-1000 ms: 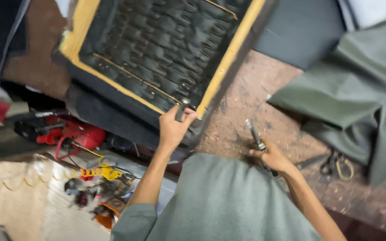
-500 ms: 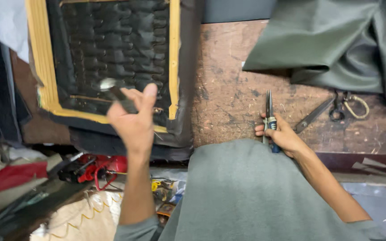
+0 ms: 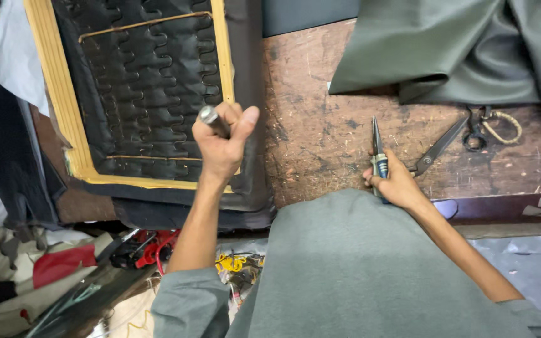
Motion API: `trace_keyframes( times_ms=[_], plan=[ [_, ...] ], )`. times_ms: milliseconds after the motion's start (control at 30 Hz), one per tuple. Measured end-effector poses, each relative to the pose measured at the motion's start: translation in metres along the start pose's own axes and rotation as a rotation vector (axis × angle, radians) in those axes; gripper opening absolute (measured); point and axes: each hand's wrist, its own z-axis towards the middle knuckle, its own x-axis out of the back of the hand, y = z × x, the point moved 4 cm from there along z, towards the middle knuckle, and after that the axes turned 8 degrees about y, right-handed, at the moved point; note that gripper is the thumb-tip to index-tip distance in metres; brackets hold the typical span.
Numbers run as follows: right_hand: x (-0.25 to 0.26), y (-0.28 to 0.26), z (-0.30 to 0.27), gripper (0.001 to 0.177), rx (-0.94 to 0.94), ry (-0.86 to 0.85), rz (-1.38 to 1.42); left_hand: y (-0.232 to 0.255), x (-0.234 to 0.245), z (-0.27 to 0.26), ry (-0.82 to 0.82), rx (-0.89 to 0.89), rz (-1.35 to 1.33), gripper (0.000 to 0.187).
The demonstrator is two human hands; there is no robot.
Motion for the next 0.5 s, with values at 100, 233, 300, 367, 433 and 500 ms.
trace_keyframes(
  times_ms=[100, 233, 300, 367, 433, 500],
  plan=[
    [-0.001, -0.003, -0.001, 0.062, -0.021, 0.001, -0.002, 0.0, 0.012, -0.003, -0.004, 0.052, 0.022, 0.049],
    [0.0, -0.01, -0.003, 0.06, -0.025, 0.017, -0.038, 0.007, 0.015, -0.006, -0.043, 0.108, 0.021, 0.049],
    [0.0, -0.012, -0.004, 0.061, -0.02, 0.016, -0.053, 0.01, 0.009, -0.005, -0.097, 0.066, 0.059, 0.051],
    [-0.001, -0.014, -0.004, 0.061, -0.014, 0.017, -0.072, 0.01, 0.001, -0.004, -0.146, 0.057, 0.1, 0.052],
    [-0.001, -0.018, -0.005, 0.061, -0.006, 0.02, -0.091, 0.008, -0.009, -0.002, -0.191, 0.078, 0.149, 0.052],
    [0.001, -0.024, -0.009, 0.057, -0.018, 0.047, -0.281, 0.01, -0.017, 0.002, -0.265, 0.062, 0.228, 0.049]
  ],
)
